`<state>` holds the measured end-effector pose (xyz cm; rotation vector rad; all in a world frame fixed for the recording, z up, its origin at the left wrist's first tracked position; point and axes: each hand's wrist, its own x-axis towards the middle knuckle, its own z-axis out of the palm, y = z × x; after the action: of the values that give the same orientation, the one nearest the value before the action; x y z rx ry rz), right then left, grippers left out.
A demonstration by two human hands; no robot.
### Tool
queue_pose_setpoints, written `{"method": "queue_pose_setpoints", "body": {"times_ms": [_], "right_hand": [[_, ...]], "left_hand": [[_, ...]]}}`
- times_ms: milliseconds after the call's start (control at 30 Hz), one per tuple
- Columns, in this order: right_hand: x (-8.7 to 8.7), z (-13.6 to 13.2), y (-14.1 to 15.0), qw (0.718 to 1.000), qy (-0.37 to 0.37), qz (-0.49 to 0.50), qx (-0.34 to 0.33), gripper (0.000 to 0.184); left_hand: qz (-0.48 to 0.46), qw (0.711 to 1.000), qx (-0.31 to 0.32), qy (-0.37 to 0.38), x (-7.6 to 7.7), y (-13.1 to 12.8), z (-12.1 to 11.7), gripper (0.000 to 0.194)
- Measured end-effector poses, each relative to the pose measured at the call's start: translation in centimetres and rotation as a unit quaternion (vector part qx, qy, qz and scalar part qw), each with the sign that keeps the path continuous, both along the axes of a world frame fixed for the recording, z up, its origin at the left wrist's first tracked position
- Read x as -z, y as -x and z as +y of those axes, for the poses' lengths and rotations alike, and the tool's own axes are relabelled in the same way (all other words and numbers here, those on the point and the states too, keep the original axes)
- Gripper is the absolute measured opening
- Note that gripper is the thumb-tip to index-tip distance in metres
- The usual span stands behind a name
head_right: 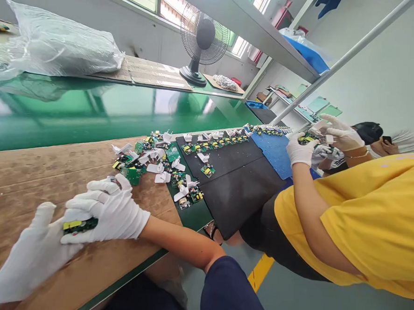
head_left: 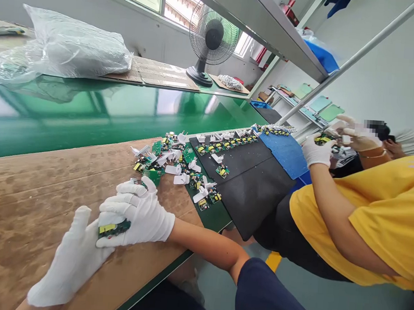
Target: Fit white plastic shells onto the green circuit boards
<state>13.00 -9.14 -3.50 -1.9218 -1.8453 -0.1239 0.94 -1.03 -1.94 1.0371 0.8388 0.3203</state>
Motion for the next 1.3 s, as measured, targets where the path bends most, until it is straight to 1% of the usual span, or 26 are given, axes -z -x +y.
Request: {"method": "queue_pose_setpoints", "body": {"times_ms": [67, 133, 200, 267, 300, 367, 400, 433, 500, 567, 600, 633, 700, 733, 800, 833, 933, 1000, 1033, 1067, 1133, 1233, 1300], "right_hand": [[0.1, 0.0, -0.2, 1.0, -0.004, 0.002, -0.006, 0.064], [0.0, 0.0, -0.2, 1.0, -0.008, 0.0, -0.009, 0.063], [-0.2, 0.1, 0.0, 1.0, -0.016, 0.004, -0.001, 0.068], [-0.4, 0.1, 0.1, 0.999, -0.03, 0.018, 0.01, 0.078], [-0.5, 0.1, 0.1, 0.999, -0.037, 0.027, 0.01, 0.08], [-0.5, 0.2, 0.0, 0.998, -0.046, 0.038, -0.006, 0.073], [-0.5, 0.2, -0.1, 0.998, -0.049, 0.039, -0.016, 0.067], [-0.4, 0.2, -0.1, 0.998, -0.051, 0.037, -0.023, 0.062], [-0.3, 0.3, 0.0, 0.997, -0.058, 0.03, -0.03, 0.057], [-0.1, 0.3, 0.3, 0.997, -0.063, 0.024, -0.025, 0.059], [-0.1, 0.4, 0.4, 0.998, -0.063, 0.025, -0.018, 0.064], [0.0, 0.5, 0.5, 0.998, -0.062, 0.027, -0.01, 0.071], [0.1, 0.6, 0.7, 0.998, -0.057, 0.031, 0.004, 0.08], [0.1, 0.7, 0.7, 0.998, -0.053, 0.03, 0.006, 0.079], [0.2, 0.7, 0.6, 0.999, -0.048, 0.026, -0.001, 0.07], [0.3, 0.8, 0.6, 0.999, -0.045, 0.027, -0.005, 0.066], [0.5, 0.8, 0.7, 0.998, -0.048, 0.05, -0.006, 0.063], [0.5, 0.8, 0.8, 0.996, -0.046, 0.073, -0.012, 0.065], [0.5, 0.8, 0.8, 0.995, -0.044, 0.084, -0.019, 0.064], [0.5, 0.9, 0.7, 0.994, -0.041, 0.095, -0.027, 0.061], [0.3, 1.0, 0.4, 0.992, -0.042, 0.115, -0.042, 0.055], [0.2, 1.0, -0.1, 0.987, -0.069, 0.138, -0.05, 0.053], [0.2, 1.0, -0.1, 0.985, -0.086, 0.144, -0.043, 0.054]], "left_hand": [[-0.004, 0.999, 0.011, 0.03, 0.2, 0.0, 0.0, 0.017], [-0.015, 0.997, 0.006, 0.072, 0.3, -0.2, -0.2, 0.016], [-0.047, 0.992, 0.002, 0.119, 0.3, -0.4, -0.6, 0.027], [-0.093, 0.982, 0.027, 0.16, 0.1, -0.7, -0.7, 0.034], [-0.11, 0.979, 0.032, 0.169, 0.1, -0.8, -0.6, 0.036], [-0.123, 0.976, 0.025, 0.177, 0.2, -0.8, -0.3, 0.038], [-0.122, 0.978, 0.024, 0.168, 0.2, -0.8, -0.1, 0.039], [-0.12, 0.982, 0.026, 0.143, 0.3, -0.8, 0.0, 0.038], [-0.103, 0.992, 0.045, 0.051, 0.5, -0.7, 0.3, 0.036], [-0.072, 0.994, 0.057, -0.052, 0.5, -0.7, 0.4, 0.034], [-0.059, 0.993, 0.058, -0.085, 0.5, -0.7, 0.4, 0.034], [-0.051, 0.992, 0.058, -0.101, 0.5, -0.7, 0.4, 0.034], [-0.059, 0.992, 0.044, -0.1, 0.5, -0.7, 0.5, 0.036], [-0.07, 0.993, 0.039, -0.087, 0.6, -0.7, 0.5, 0.036], [-0.09, 0.993, 0.042, -0.064, 0.7, -0.7, 0.6, 0.036], [-0.092, 0.992, 0.047, -0.066, 0.8, -0.7, 0.6, 0.035], [-0.067, 0.99, 0.049, -0.113, 0.9, -0.7, 0.5, 0.028], [-0.049, 0.99, 0.044, -0.123, 0.8, -0.6, 0.4, 0.026], [-0.05, 0.992, 0.045, -0.109, 0.8, -0.6, 0.4, 0.026], [-0.058, 0.994, 0.044, -0.078, 0.8, -0.6, 0.4, 0.026], [-0.091, 0.995, 0.043, 0.014, 0.8, -0.6, 0.6, 0.028], [-0.124, 0.981, 0.053, 0.142, 0.7, -0.8, 0.7, 0.042], [-0.128, 0.969, 0.028, 0.21, 0.6, -1.0, 0.5, 0.041]]}}
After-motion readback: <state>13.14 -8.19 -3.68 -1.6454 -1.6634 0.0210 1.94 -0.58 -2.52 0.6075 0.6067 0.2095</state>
